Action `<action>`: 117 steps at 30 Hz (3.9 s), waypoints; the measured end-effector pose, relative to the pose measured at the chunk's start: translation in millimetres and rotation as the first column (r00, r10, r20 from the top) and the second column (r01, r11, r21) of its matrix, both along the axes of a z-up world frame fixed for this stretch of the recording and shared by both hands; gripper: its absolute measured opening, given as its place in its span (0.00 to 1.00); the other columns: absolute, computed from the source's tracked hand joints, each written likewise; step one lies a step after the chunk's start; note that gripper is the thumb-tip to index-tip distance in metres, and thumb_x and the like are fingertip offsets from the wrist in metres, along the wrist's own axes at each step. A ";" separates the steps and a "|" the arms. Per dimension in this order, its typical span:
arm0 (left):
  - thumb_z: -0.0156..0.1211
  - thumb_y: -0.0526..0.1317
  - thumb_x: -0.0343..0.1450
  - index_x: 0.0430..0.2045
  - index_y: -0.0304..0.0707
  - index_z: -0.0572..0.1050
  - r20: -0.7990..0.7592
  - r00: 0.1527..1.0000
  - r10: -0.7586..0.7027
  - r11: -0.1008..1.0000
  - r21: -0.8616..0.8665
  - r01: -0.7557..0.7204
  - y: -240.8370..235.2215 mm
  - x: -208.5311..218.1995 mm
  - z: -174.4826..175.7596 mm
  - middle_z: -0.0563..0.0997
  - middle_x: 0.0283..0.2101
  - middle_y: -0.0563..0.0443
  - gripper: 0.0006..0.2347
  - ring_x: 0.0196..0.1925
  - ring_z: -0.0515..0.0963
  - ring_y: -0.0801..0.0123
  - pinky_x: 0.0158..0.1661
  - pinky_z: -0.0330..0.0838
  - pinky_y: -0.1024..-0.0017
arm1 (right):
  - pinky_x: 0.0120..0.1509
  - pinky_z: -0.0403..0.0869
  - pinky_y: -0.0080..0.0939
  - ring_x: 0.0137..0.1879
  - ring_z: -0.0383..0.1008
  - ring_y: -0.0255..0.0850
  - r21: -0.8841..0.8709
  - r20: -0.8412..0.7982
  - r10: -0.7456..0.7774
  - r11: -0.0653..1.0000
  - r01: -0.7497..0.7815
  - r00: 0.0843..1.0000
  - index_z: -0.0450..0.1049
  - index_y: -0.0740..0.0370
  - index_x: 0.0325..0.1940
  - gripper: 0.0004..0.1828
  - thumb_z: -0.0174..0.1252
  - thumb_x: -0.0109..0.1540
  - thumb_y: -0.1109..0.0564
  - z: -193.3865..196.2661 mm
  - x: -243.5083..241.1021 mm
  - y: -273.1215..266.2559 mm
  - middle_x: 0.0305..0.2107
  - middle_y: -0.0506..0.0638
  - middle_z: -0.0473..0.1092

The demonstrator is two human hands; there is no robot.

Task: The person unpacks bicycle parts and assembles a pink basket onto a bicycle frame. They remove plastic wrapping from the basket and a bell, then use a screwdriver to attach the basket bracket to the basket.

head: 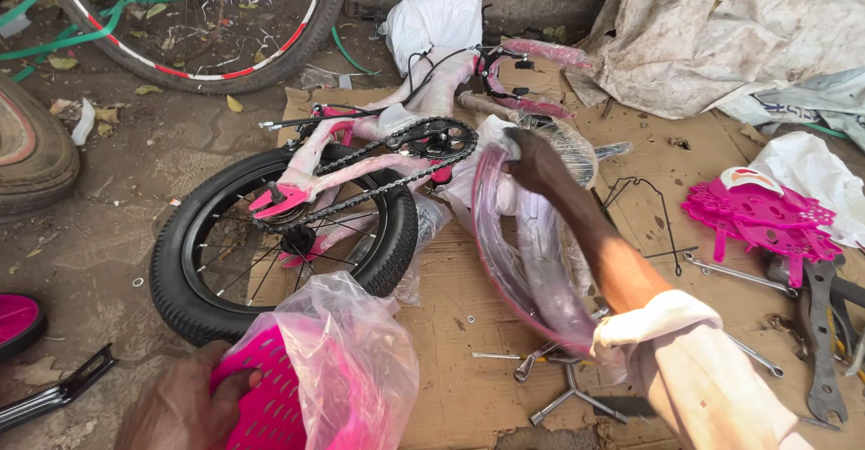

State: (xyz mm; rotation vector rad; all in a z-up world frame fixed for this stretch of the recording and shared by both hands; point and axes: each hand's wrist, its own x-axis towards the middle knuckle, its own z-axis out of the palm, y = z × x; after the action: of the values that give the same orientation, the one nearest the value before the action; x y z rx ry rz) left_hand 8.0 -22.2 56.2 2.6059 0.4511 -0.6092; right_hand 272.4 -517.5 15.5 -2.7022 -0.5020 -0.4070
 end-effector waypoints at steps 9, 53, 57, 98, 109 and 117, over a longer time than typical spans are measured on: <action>0.60 0.53 0.69 0.54 0.57 0.75 -0.043 0.998 -0.044 0.997 0.061 0.046 7.7 4.6 -28.7 0.86 0.47 0.37 0.19 0.57 0.84 0.47 0.58 0.76 0.52 | 0.43 0.74 0.51 0.37 0.76 0.49 0.071 -0.312 -0.315 0.933 0.353 0.896 0.78 0.68 0.39 0.16 0.68 0.61 0.51 41.3 -39.9 -24.0 0.34 0.57 0.76; 0.63 0.53 0.76 0.65 0.41 0.63 0.172 0.553 0.815 0.132 -0.985 0.111 129.5 181.9 18.2 0.75 0.58 0.44 0.27 0.50 0.81 0.65 0.47 0.80 0.67 | 0.51 0.67 0.30 0.44 0.67 0.29 0.779 -0.005 -0.351 0.585 0.223 0.936 0.70 0.65 0.44 0.15 0.58 0.72 0.49 133.2 -296.7 67.3 0.38 0.45 0.71; 0.59 0.52 0.75 0.56 0.34 0.68 0.261 0.493 0.830 0.294 -0.956 0.010 132.1 156.6 61.9 0.73 0.47 0.51 0.23 0.43 0.80 0.69 0.40 0.78 0.71 | 0.47 0.65 0.31 0.41 0.64 0.30 0.761 -0.059 -0.325 0.597 0.253 0.944 0.70 0.65 0.42 0.15 0.57 0.71 0.49 120.7 -303.8 66.0 0.34 0.45 0.68; 0.62 0.30 0.66 0.54 0.21 0.74 0.893 0.327 -0.309 0.913 0.183 0.364 -211.9 -38.9 2.4 0.79 0.49 0.34 0.20 0.55 0.78 0.46 0.59 0.66 0.57 | 0.44 0.73 0.34 0.39 0.74 0.34 0.548 -0.289 0.069 0.829 0.106 0.955 0.76 0.65 0.41 0.08 0.62 0.61 0.59 60.2 -291.2 117.9 0.32 0.51 0.77; 0.69 0.32 0.63 0.43 0.32 0.76 0.870 0.475 -0.128 0.790 -0.200 0.580 -194.6 -31.3 -21.6 0.78 0.45 0.40 0.15 0.49 0.78 0.45 0.47 0.72 0.54 | 0.54 0.74 0.38 0.48 0.75 0.41 0.498 -0.254 0.221 0.864 -0.069 0.942 0.79 0.61 0.54 0.22 0.57 0.55 0.67 64.9 -301.6 95.8 0.40 0.53 0.73; 0.58 0.26 0.64 0.32 0.32 0.74 0.792 0.562 -0.238 0.881 -0.068 0.468 -197.2 -32.2 -14.1 0.77 0.39 0.40 0.06 0.46 0.78 0.46 0.46 0.73 0.54 | 0.49 0.71 0.47 0.47 0.74 0.50 0.078 -0.282 0.012 0.997 0.011 0.959 0.76 0.61 0.45 0.14 0.70 0.57 0.60 78.8 -301.4 123.7 0.42 0.55 0.69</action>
State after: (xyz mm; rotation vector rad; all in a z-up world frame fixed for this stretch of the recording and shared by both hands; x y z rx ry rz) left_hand -24.2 -219.4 42.1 2.3866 -0.4358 0.3631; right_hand -29.0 -393.8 94.3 -2.6234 -0.3955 -0.0360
